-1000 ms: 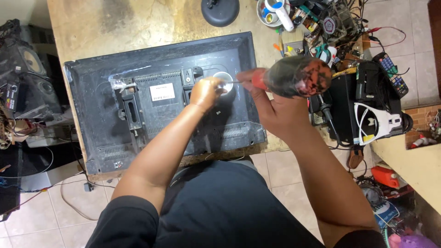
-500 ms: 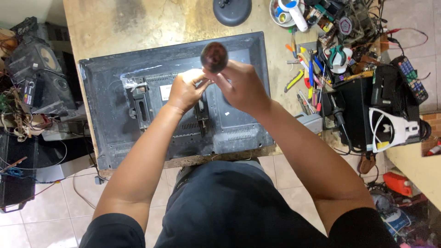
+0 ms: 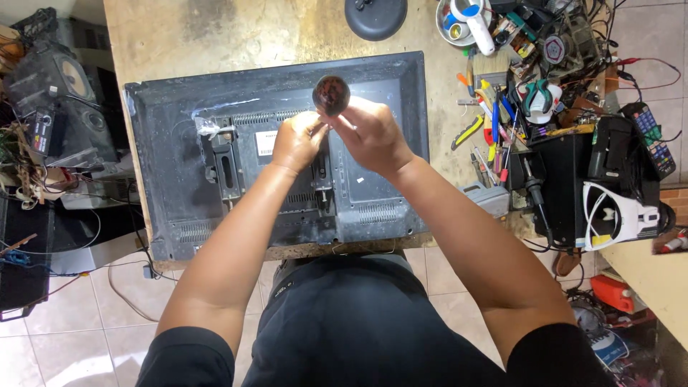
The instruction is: Disassembling a television by removing screws from the back panel using a screwdriver
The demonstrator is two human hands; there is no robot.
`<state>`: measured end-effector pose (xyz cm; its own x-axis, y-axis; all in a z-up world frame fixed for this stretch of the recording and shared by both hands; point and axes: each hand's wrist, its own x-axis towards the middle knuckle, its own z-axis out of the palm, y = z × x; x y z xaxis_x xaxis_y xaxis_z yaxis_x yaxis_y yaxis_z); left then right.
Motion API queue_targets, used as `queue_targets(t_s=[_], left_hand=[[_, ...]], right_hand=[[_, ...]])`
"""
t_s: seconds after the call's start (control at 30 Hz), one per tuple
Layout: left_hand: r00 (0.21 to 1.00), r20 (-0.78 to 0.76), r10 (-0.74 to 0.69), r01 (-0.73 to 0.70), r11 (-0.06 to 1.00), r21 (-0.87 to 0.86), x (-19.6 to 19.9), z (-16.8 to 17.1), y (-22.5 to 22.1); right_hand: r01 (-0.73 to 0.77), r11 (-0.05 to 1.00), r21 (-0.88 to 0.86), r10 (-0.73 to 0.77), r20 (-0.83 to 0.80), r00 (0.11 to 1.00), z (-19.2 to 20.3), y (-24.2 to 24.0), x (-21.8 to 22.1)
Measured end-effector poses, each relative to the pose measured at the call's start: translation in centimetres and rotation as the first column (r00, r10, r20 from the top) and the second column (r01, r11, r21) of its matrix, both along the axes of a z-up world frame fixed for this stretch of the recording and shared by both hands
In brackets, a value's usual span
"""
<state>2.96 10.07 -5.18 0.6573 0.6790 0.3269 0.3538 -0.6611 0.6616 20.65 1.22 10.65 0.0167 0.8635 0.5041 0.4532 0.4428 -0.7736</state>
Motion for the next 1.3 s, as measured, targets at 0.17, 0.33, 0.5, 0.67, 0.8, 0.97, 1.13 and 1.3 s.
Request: queue_targets(t_s=[0.17, 0.33, 0.5, 0.67, 0.8, 0.97, 1.13, 1.3], left_hand=[[1.000, -0.006, -0.010, 0.010, 1.000, 0.009, 0.0, -0.5, 0.1], [0.999, -0.034, -0.007, 0.008, 1.000, 0.027, 0.3, 0.2, 0.4], [0.988, -0.118, 0.098, -0.096, 0.995, 0.027, 0.2, 4.6, -0.3], [0.730, -0.589, 0.347, -0.514, 0.846, -0.139, 1.1, 7.6, -4.1], [0.578, -0.796, 0.181, -0.600, 0.756, -0.264, 1.9, 5.6, -5.0], [0.612, -0.764, 0.206, -0.619, 0.725, -0.301, 1.7, 5.2, -4.7], [0.617, -0.769, 0.169, -0.605, 0.727, -0.326, 1.2, 4.4, -4.5], [0.654, -0.738, 0.166, -0.583, 0.732, -0.352, 1.2, 5.8, -4.3]], right_hand=[[-0.004, 1.000, -0.014, 0.004, 0.003, 1.000, -0.8, -0.1, 0.4], [-0.027, 0.998, -0.063, 0.025, -0.029, 0.999, -0.7, 0.0, 1.2], [0.046, 0.999, -0.020, -0.045, 0.034, 0.998, 1.2, -2.3, 2.6], [0.113, 0.989, -0.093, -0.123, -0.111, 0.986, -1.1, -5.6, 5.7], [0.178, 0.980, -0.094, -0.194, -0.196, 0.961, 1.5, -5.8, 5.4], [0.214, 0.968, -0.132, -0.235, -0.176, 0.956, 2.5, -5.7, 4.8], [0.254, 0.948, -0.190, -0.284, -0.150, 0.947, 2.2, -4.9, 4.5], [0.276, 0.922, -0.270, -0.317, -0.120, 0.941, 1.4, -4.8, 3.4]])
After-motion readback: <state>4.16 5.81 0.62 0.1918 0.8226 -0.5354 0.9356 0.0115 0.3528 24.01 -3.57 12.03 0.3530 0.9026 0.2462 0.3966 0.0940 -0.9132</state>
